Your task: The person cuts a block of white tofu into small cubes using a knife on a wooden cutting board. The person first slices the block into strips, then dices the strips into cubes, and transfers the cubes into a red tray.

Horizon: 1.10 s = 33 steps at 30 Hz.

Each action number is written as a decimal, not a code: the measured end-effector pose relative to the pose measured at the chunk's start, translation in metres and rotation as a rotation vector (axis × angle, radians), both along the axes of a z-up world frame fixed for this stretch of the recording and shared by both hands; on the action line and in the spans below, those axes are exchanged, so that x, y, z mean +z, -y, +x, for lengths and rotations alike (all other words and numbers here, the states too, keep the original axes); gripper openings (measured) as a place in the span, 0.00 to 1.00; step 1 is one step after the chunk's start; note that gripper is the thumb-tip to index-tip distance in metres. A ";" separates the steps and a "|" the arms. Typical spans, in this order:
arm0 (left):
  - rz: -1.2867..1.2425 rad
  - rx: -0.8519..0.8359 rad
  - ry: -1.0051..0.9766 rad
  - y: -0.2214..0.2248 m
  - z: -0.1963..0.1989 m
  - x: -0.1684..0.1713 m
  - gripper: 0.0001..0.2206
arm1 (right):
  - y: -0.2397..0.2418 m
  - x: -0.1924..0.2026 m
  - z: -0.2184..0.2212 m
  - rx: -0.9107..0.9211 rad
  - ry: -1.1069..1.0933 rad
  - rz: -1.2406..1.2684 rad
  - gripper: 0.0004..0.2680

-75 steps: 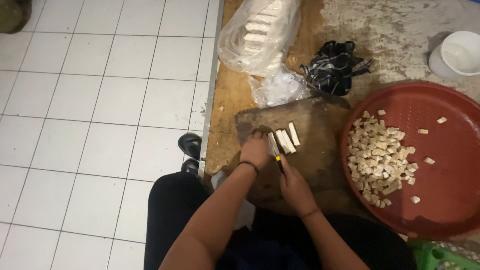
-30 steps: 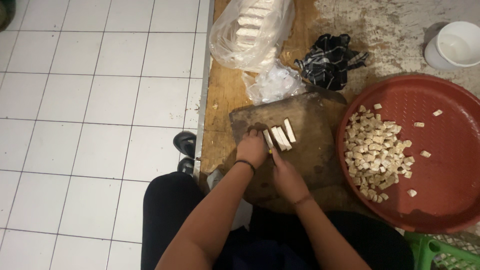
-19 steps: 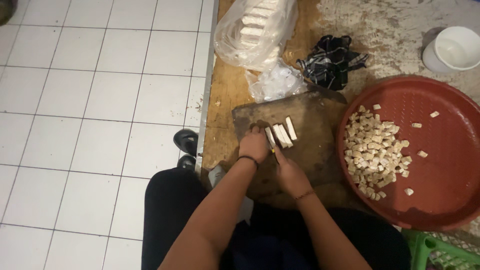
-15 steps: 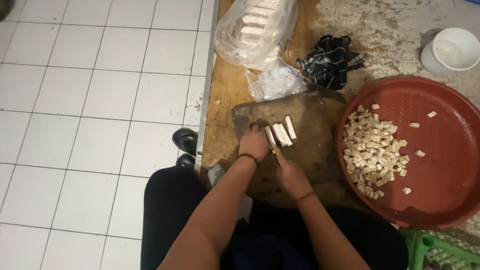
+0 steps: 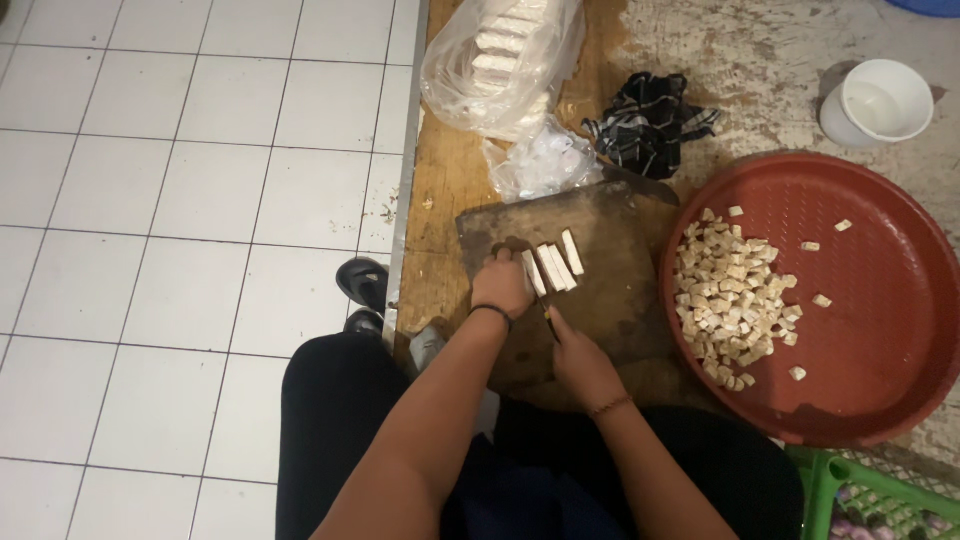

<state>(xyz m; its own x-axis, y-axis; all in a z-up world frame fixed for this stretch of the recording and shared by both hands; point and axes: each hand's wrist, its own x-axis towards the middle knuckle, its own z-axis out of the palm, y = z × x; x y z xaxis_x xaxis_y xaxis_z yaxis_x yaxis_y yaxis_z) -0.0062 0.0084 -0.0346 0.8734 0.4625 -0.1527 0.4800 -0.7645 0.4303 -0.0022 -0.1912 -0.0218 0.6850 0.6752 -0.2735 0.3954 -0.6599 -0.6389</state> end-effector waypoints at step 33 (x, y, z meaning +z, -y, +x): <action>-0.006 -0.030 -0.177 -0.001 0.000 0.013 0.40 | 0.049 0.093 0.007 -0.094 -0.229 0.027 0.22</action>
<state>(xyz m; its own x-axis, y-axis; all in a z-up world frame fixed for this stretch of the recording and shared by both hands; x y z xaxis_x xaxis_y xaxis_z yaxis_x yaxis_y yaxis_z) -0.0061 0.0093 -0.0214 0.8459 0.4352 -0.3083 0.5258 -0.7773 0.3454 0.0043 -0.2400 0.0710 0.6677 0.6205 -0.4113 0.1760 -0.6685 -0.7226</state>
